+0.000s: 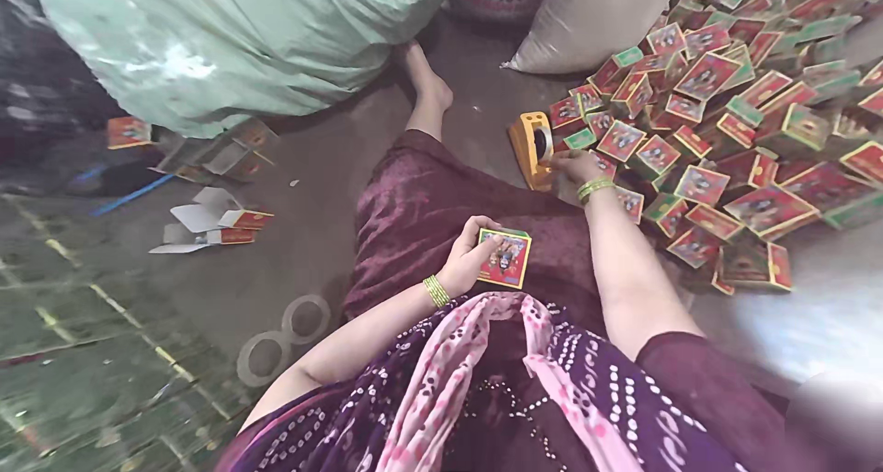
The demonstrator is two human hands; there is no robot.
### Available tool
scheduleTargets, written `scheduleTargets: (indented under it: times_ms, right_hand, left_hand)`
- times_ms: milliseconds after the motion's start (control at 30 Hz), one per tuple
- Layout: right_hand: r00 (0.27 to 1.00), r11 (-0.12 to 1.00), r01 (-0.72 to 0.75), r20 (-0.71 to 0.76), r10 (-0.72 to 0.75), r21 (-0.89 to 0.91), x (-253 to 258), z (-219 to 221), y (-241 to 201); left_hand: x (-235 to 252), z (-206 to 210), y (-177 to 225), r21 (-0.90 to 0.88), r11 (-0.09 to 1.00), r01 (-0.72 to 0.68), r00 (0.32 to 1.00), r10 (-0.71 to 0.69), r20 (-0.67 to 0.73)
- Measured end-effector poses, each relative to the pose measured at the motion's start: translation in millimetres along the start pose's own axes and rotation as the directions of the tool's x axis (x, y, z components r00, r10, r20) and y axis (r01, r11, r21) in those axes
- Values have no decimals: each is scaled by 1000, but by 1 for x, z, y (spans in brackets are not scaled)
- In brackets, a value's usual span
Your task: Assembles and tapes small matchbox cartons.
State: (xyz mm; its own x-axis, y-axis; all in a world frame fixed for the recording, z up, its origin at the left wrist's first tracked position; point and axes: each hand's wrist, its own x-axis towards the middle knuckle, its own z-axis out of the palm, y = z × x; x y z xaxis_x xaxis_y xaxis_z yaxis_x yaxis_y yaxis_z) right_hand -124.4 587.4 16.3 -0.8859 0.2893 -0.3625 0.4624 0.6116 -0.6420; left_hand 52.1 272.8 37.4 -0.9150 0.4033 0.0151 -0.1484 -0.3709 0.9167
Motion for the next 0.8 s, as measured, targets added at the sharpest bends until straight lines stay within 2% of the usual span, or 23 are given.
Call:
scheduleTargets:
  times_ms: [167, 300, 433, 533, 600, 667, 700, 733, 800]
  right_hand:
    - [991, 948, -101, -52, 122, 302, -34, -8, -11]
    - [985, 950, -162, -18, 173, 268, -53, -4, 2]
    - [989, 967, -149, 21, 148, 206, -49, 4, 7]
    - [995, 993, -97, 9, 97, 73, -44, 8, 9]
    - [998, 992, -49, -35, 45, -119, -48, 9, 6]
    - [996, 931, -56, -84, 27, -362, -57, 11, 5]
    - [996, 923, -60, -87, 29, -380, -61, 11, 5]
    - [997, 947, -27, -79, 2, -321, -61, 9, 3]
    - [995, 995, 92, -31, -93, -26, -72, 8, -8]
  left_hand:
    - [1, 0, 0, 33, 999, -22, 999, 23, -29]
    - [-1, 2, 4, 73, 997, -6, 998, 10, -62]
    - [-2, 5, 2, 87, 996, -7, 999, 11, -51]
    - [-5, 5, 2, 103, 994, -26, 998, 32, -57]
    - [-7, 5, 4, 141, 990, -29, 996, 40, -79]
    - [-8, 6, 4, 189, 982, -24, 993, 44, -105]
    - [-9, 5, 4, 222, 975, -16, 993, 42, -114]
    - [-9, 4, 4, 251, 968, -15, 991, 47, -122]
    - [-10, 3, 2, 280, 960, -18, 988, 61, -143]
